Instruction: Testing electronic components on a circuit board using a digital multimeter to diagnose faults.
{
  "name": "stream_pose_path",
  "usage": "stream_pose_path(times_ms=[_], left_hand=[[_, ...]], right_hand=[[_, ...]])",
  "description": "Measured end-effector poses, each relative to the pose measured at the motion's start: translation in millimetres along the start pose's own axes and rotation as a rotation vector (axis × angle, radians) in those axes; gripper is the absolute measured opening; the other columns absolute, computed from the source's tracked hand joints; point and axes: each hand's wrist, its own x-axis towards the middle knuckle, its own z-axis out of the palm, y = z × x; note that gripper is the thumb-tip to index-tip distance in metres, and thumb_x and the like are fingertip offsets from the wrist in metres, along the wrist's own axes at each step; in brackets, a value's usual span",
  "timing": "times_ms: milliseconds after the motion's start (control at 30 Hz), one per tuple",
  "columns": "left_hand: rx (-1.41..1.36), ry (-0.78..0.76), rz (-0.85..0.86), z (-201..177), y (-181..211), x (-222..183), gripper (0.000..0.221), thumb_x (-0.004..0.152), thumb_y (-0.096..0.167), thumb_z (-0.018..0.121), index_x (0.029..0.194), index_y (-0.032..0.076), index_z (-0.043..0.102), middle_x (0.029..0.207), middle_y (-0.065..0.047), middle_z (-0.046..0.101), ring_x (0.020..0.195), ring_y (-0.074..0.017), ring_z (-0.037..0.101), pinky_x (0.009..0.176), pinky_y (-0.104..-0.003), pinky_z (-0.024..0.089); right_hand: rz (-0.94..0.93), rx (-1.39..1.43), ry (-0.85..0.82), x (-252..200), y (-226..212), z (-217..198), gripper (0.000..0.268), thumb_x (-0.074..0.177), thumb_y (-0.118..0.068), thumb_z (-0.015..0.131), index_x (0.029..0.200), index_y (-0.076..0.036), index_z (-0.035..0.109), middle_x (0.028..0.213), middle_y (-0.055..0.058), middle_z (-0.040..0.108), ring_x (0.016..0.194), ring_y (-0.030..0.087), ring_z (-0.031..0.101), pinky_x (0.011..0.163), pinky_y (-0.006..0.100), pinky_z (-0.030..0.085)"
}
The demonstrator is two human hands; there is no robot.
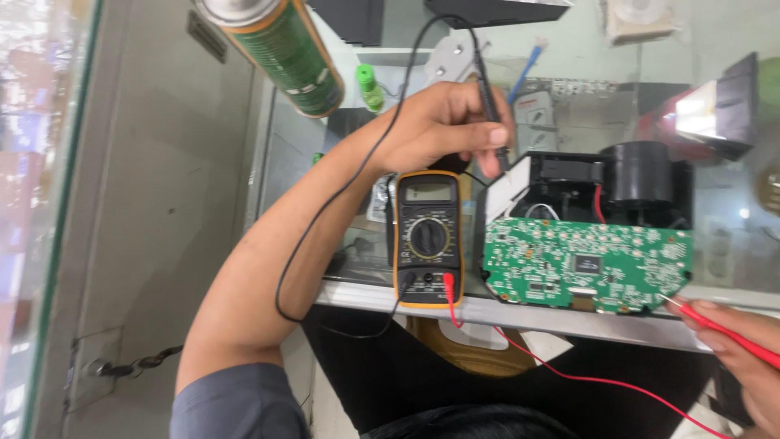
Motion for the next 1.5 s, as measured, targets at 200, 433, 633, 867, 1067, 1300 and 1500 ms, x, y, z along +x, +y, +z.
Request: stream_pose_path(times_ms=[200,433,633,867,1067,1300,1500], left_hand=[[0.064,0.011,-0.022,-1.2,-1.2,1.0,0.018,0.106,0.024,0.058,0.101,0.008,0.063,0.088,-0.004,0.075,0.085,-0.0119,0.071,0.082,-0.025,0.054],[0.000,0.105,-0.192,-1.3,-7.5,-0.8,0.019,0.099,0.021,0.063,0.103,0.003,0.066,0.092,-0.008,0.069,0.088,-0.0255,0.083,0.080,-0.030,0.062],[0.016,0.127,-0.229,-0.3,-4.9,-1.8,0.019,0.099,0.020,0.063,0.100,0.002,0.069,0.095,-0.009,0.071,0.089,-0.0245,0.082,0.081,-0.032,0.063],[0.016,0.140,-0.244,-0.2,-5.2,-2.6,0.018,0.099,0.020,0.064,0.101,0.003,0.069,0.094,-0.008,0.070,0.088,-0.0268,0.083,0.080,-0.031,0.062],[-0.021,0.137,-0.206,-0.7,-9.8,-3.4,0.015,0.100,0.016,0.063,0.100,0.002,0.067,0.100,-0.008,0.067,0.088,-0.0294,0.083,0.079,-0.031,0.061],[-0.030,0.132,-0.217,-1.3,-11.5,-3.5,0.015,0.100,0.018,0.064,0.102,0.004,0.066,0.091,-0.007,0.068,0.087,-0.0261,0.083,0.080,-0.029,0.059],[-0.030,0.139,-0.212,-0.9,-11.7,-3.2,0.015,0.100,0.018,0.064,0.100,0.003,0.066,0.092,-0.007,0.066,0.086,-0.0261,0.082,0.079,-0.029,0.059]], right_hand=[[-0.430,-0.533,0.083,19.4,-138.8,50.0,0.018,0.086,-0.004,0.074,0.104,-0.003,0.076,0.103,0.010,0.079,0.091,0.016,0.079,0.086,0.024,0.063],[-0.487,-0.478,0.036,23.8,-143.2,50.9,0.019,0.090,-0.008,0.070,0.108,-0.004,0.074,0.104,0.010,0.080,0.094,0.021,0.083,0.085,0.025,0.067],[-0.506,-0.453,0.038,22.0,-134.2,48.5,0.022,0.090,-0.007,0.071,0.111,-0.005,0.073,0.106,0.010,0.080,0.093,0.021,0.083,0.081,0.025,0.068],[-0.508,-0.423,0.015,21.8,-134.1,48.8,0.022,0.090,-0.007,0.070,0.112,-0.004,0.072,0.107,0.012,0.079,0.095,0.023,0.084,0.083,0.026,0.069],[-0.513,-0.432,0.009,21.5,-130.6,46.4,0.023,0.090,-0.008,0.070,0.113,-0.004,0.072,0.107,0.012,0.079,0.095,0.022,0.083,0.084,0.026,0.069],[-0.516,-0.417,0.030,22.0,-130.2,48.6,0.021,0.090,-0.007,0.070,0.111,-0.003,0.072,0.105,0.013,0.079,0.093,0.024,0.083,0.083,0.026,0.069],[-0.510,-0.425,0.026,23.1,-132.6,49.0,0.020,0.090,-0.006,0.070,0.109,-0.002,0.073,0.105,0.013,0.079,0.094,0.023,0.083,0.085,0.026,0.068]])
